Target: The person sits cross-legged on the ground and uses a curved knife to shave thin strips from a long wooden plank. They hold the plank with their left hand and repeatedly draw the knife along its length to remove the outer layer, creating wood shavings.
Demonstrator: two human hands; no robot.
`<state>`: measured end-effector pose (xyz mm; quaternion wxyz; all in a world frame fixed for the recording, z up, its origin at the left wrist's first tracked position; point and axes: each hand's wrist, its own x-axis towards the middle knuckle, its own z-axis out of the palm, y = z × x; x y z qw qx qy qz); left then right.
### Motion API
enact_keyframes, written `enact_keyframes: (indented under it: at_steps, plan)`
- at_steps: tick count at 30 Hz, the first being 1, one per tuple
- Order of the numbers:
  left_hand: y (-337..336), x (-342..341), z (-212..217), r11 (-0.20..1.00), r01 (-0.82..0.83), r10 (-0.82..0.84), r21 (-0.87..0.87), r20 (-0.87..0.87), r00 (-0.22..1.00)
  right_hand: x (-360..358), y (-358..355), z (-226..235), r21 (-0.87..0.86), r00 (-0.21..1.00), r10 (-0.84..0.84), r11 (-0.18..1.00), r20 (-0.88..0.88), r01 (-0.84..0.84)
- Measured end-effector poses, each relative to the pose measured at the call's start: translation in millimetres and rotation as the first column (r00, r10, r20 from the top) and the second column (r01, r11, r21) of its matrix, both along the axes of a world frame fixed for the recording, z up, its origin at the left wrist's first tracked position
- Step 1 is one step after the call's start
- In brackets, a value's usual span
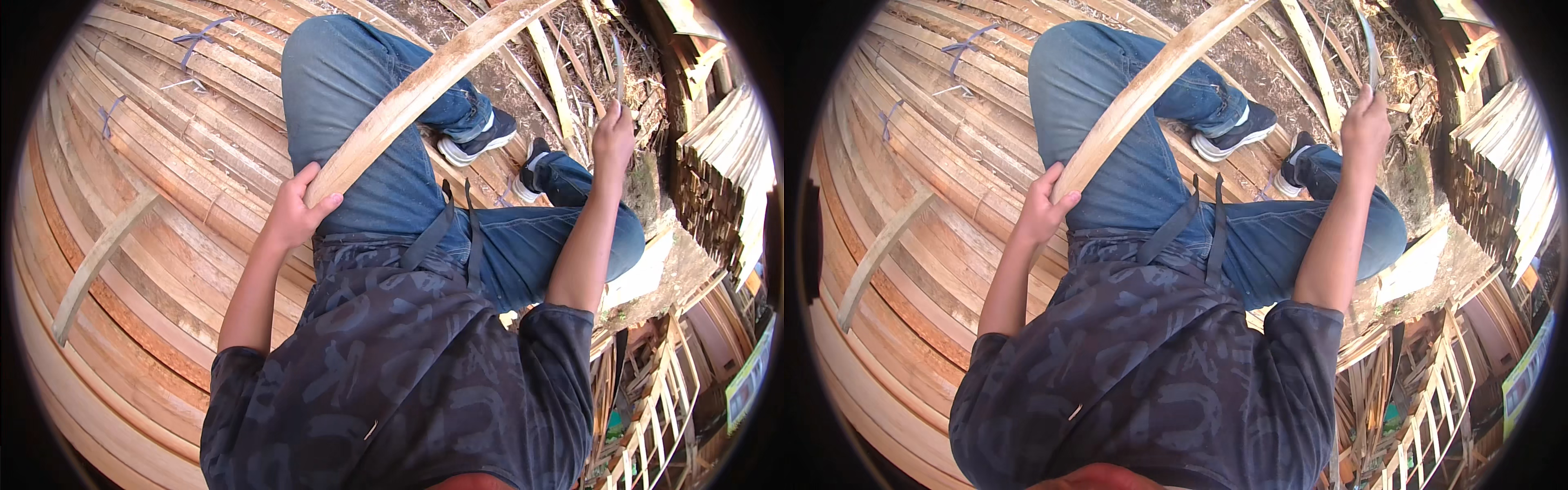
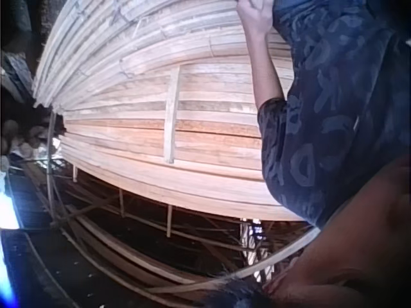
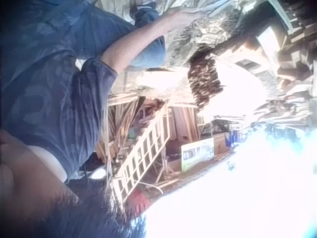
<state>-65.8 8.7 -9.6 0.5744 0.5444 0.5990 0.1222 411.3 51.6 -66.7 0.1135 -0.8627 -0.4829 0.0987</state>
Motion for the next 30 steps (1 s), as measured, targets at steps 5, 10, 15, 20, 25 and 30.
enact_keyframes:
  at_steps: [5, 10, 15, 20, 25, 30]
  plan:
    - [7.6, -5.0, -6.0, 0.994, 0.104, -0.103, 0.017, -0.039, 0.994, 69.1, -18.5, -1.3, 0.2, 0.965, -0.163, 0.958, -0.207, 0.205]
    - [7.5, 4.3, 2.1, 0.997, 0.077, -0.076, 0.024, -0.057, 0.996, -65.6, -28.6, 23.8, 0.225, 0.94, 0.053, 0.974, -0.337, 0.026]
    - [2.6, 12.7, 3.7, 0.993, 0.077, -0.062, 0.084, -0.177, 0.982, -153.5, -43.1, 43.4, 0.167, 0.829, 0.262, 0.964, -0.494, -0.205]
    - [-1.8, 20.6, 4.1, 0.981, 0.13, -0.081, 0.143, -0.309, 0.948, -167.4, -44.2, 52.2, 0.15, 0.815, 0.45, 0.892, -0.365, -0.426]
    - [-8.1, 23.6, -0.1, 0.963, 0.144, -0.051, 0.228, -0.371, 0.927, -159.4, -42.1, 57.4, 0.062, 0.822, 0.502, 0.861, -0.268, -0.505]
    - [-12.7, 22.4, -3.0, 0.954, 0.156, -0.037, 0.256, -0.417, 0.908, -129.7, -32.6, 47.0, 0.046, 0.868, 0.479, 0.878, -0.136, -0.477]
